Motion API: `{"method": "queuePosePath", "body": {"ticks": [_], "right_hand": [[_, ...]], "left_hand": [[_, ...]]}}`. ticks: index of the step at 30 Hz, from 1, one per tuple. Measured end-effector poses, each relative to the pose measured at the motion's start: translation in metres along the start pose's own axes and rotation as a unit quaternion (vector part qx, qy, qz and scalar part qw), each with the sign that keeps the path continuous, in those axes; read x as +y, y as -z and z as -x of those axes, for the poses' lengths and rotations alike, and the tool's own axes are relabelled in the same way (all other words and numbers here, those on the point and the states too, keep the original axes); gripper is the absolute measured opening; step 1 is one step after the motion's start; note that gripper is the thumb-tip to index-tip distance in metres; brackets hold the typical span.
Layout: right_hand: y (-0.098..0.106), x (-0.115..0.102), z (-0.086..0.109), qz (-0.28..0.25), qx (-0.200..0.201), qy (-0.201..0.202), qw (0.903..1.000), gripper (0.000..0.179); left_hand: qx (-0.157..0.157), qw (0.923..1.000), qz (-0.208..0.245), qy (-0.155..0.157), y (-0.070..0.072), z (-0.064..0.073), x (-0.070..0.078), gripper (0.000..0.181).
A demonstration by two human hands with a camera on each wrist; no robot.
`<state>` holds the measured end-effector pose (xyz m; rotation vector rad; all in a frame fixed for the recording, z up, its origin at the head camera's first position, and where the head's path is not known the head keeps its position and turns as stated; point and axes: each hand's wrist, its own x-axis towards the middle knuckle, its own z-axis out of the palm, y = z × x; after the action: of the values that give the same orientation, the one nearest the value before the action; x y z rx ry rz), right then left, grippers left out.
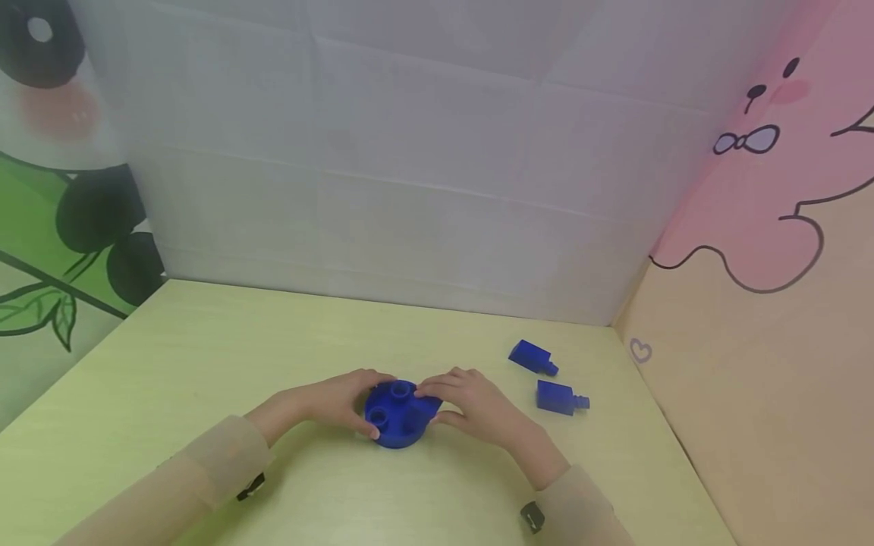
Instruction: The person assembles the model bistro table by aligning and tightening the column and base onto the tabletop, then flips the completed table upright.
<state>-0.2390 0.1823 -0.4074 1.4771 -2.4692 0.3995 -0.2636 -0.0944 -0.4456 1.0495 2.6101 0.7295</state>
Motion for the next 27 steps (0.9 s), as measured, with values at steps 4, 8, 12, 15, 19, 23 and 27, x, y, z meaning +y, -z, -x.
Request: {"method": "queuePosePath", "body": {"ticks": [4,8,12,15,19,23,27], "right_hand": [[0.0,0.0,0.0,-0.008,0.012,0.008,0.9999,0.043],[0.001,0.001,0.002,-0.022,0.012,-0.01,0.9996,0.048],[0.007,0.006,0.011,-0.034,0.007,-0.065,0.9973,0.055],[0.013,0.014,0.023,-0.025,0.005,-0.103,0.9944,0.057],[0.022,0.029,0.041,-0.01,-0.004,-0.148,0.989,0.059],[0.03,0.047,0.06,-0.003,-0.009,-0.197,0.9804,0.058],[0.033,0.067,0.08,0.006,-0.014,-0.242,0.9702,0.057]], "left_hand": [[-0.001,1.0,0.003,0.0,0.001,0.001,0.001,0.087],[-0.006,1.0,0.002,0.006,0.001,0.002,0.002,0.091],[0.008,0.9996,-0.016,0.021,0.0,0.004,0.002,0.102],[0.043,0.9979,-0.039,0.028,-0.001,0.006,0.004,0.105],[0.106,0.9927,-0.05,0.03,-0.004,0.008,0.017,0.101],[0.155,0.9865,-0.017,0.048,-0.012,0.009,0.038,0.094],[0.197,0.9758,0.057,0.076,-0.026,0.008,0.059,0.088]]}}
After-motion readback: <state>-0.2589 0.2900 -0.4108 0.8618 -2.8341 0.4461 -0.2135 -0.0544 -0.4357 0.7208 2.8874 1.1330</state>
